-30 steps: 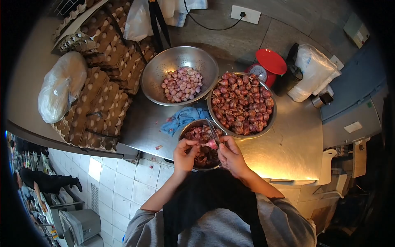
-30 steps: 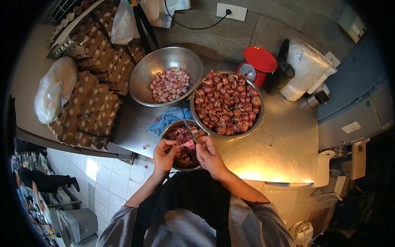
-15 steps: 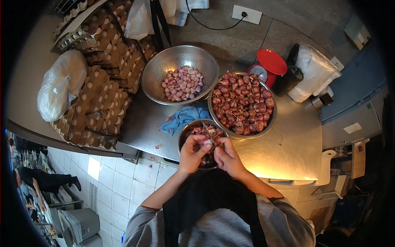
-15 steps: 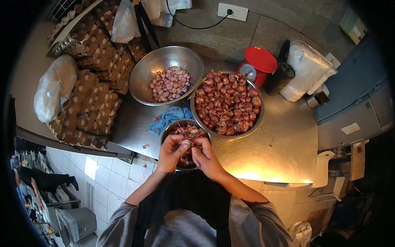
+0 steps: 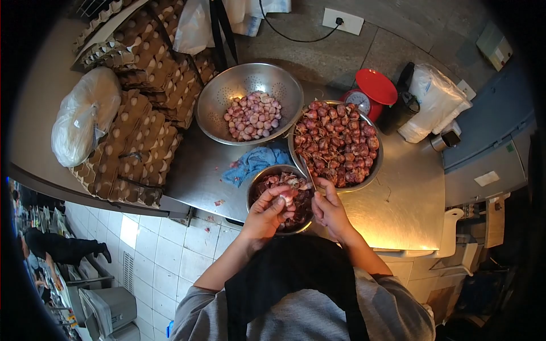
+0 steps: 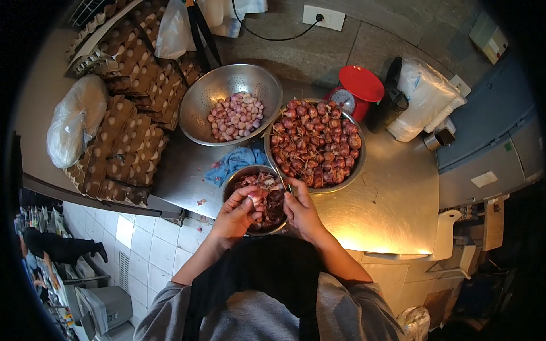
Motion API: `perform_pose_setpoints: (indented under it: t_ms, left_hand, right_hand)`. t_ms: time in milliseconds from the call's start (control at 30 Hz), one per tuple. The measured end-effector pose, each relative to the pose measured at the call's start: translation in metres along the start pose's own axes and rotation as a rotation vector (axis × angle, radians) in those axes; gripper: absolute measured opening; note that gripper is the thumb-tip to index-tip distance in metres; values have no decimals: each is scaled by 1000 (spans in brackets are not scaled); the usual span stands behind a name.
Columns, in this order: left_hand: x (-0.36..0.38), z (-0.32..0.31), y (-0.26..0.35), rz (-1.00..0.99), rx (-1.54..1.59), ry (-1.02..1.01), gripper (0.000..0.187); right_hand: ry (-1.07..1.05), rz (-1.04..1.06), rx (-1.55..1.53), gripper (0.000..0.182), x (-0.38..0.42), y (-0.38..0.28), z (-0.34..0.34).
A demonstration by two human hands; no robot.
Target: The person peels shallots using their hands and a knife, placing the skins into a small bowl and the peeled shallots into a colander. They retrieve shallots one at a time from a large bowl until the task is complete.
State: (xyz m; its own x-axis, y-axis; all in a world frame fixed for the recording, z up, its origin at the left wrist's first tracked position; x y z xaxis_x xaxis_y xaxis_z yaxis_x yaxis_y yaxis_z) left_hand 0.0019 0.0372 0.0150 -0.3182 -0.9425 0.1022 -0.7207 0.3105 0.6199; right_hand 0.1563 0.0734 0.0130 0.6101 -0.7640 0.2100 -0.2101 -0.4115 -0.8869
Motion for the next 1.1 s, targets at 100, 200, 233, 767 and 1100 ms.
perform_pose_setpoints:
  t_ms: [100, 200, 233, 767, 1100]
  left_hand:
    - [2, 2, 2, -12, -20, 59, 28]
    - [0, 4, 2, -26, -9, 98, 29]
    - [0, 4, 3, -27, 10, 114, 30]
    - [4, -6, -9, -273, -425, 128, 24]
    - [3, -8, 2, -267, -305, 158, 26]
  right_hand:
    - [-10, 55, 128, 43, 4, -5, -11]
    - [-131, 15, 143, 45, 12, 1, -15]
    - [-160, 20, 153, 45, 14, 2, -18]
    - [-48, 235, 403, 38, 8, 10, -27]
    - [-106, 29, 41, 45, 8, 0, -22]
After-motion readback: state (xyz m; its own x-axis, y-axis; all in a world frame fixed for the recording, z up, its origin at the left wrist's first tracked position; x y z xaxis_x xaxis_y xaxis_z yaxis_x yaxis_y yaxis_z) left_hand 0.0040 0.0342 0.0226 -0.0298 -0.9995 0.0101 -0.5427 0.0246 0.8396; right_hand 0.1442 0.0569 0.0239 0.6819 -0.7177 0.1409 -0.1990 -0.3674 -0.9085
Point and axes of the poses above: each hand's wrist, its own x-axis away from the middle knuckle, its own z-axis out of the back of the hand, y = z × x, the point moved 4 cm from there along -x, towards the middle knuckle, and after that the axes turned 11 degrees about -y, right-handed, at the moved point
